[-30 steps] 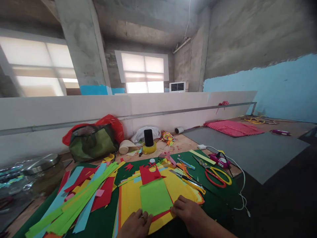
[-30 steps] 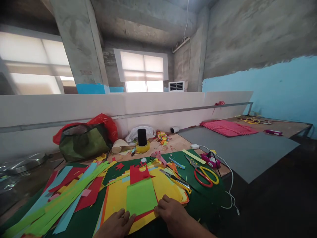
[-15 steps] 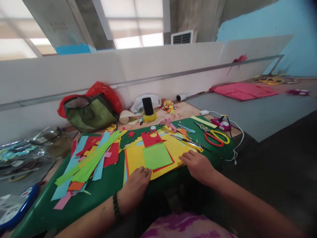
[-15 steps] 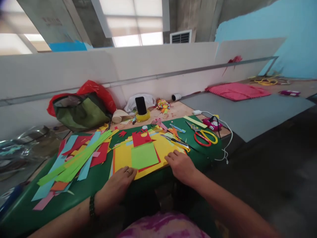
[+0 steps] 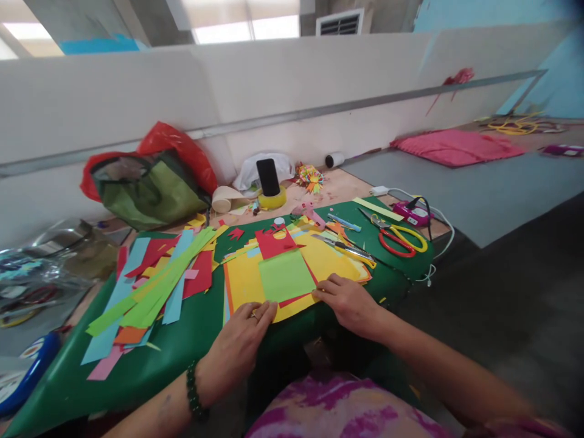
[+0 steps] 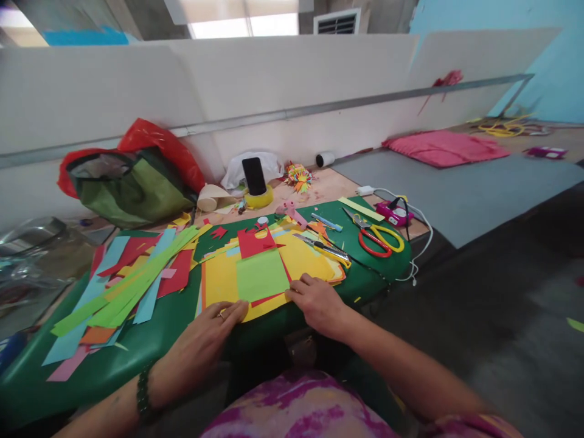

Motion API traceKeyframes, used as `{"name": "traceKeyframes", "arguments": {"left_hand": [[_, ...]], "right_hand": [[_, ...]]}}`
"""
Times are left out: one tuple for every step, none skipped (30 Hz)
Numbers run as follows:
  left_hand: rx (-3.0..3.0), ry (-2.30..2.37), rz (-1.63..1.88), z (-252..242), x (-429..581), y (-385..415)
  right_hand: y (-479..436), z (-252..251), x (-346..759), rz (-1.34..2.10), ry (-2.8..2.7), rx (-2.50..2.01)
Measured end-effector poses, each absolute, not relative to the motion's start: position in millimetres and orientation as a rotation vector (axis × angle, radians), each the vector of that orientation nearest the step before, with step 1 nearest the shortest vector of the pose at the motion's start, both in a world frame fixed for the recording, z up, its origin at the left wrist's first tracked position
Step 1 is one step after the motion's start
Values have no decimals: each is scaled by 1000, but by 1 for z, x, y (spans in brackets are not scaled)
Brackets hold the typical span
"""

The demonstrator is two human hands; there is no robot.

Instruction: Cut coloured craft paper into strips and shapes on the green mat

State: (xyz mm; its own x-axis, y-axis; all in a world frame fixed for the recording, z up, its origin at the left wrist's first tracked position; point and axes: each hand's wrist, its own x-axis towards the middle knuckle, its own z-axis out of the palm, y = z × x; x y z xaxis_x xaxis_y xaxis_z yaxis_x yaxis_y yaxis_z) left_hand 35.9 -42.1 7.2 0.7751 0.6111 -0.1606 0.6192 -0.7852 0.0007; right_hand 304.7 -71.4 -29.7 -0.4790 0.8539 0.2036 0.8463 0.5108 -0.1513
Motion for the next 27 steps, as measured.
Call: {"name": "traceKeyframes", "arguments": {"left_hand": [[2900,1007,-225,10,35,-41],[2893,1002,-237,14,35,-40],[2889,996,-261,18,36,-38],[2890,985,-287,23,38,-34],[2894,971,-305,29,42,-30],[2902,975,-295,33,47,-26],[2909,980,-262,37,52,-21],[2914,993,-210,39,59,-16],[2908,996,-153,39,66,-12],[2892,990,-111,38,72,-8],[2867,983,-93,35,79,-4],[2832,973,-98,31,85,-1],[2790,968,-107,26,89,2],[2743,967,-107,21,93,5],[2694,970,-92,16,95,6],[2649,977,-62,12,97,8],[2612,983,-25,8,98,9],[2585,991,8,4,98,9],[2571,997,29,1,98,9],[2569,1002,40,-1,97,9],[2576,1005,48,-3,97,8],[2587,1005,54,-4,97,8],[2599,1000,58,-5,97,7],[2608,994,66,-6,97,6],[2613,990,74,-6,97,5],[2614,988,85,-7,96,5],[2615,988,96,-7,96,4]], "right_hand": [[-72,-29,313,42,-2471,-1415],[-70,-27,322,21,-2419,-1423],[-68,-25,331,-15,-2358,-1465],[-65,-23,341,-111,-2242,-1579],[-61,-21,351,-213,-2114,-1727],[-56,-20,359,-289,-2023,-1863],[-51,-20,367,-324,-1979,-1980],[-46,-22,372,-332,-1962,-2072],[-42,-24,376,-325,-1957,-2134],[-38,-27,378,-311,-1958,-2172],[-35,-29,379,-299,-1956,-2190],[-33,-32,380,-292,-1949,-2196],[-33,-33,382,-292,-1941,-2199],[-35,-33,384,-290,-1931,-2198],[-39,-33,387,-281,-1915,-2190],[-45,-32,391,-261,-1888,-2173],[-52,-31,395,-222,-1858,-2145],[-60,-30,398,-169,-1822,-2107],[-68,-29,400,-100,-1797,-2074],[-74,-30,400,-18,-1797,-2042],[-79,-31,399,27,-1799,-2031],[-82,-33,395,52,-1793,-2032],[-83,-35,390,51,-1778,-2049],[-82,-36,384,22,-1752,-2089],[-81,-37,379,-18,-1722,-2150],[-79,-37,374,-59,-1698,-2225],[-78,-36,370,-98,-1677,-2308]]}}
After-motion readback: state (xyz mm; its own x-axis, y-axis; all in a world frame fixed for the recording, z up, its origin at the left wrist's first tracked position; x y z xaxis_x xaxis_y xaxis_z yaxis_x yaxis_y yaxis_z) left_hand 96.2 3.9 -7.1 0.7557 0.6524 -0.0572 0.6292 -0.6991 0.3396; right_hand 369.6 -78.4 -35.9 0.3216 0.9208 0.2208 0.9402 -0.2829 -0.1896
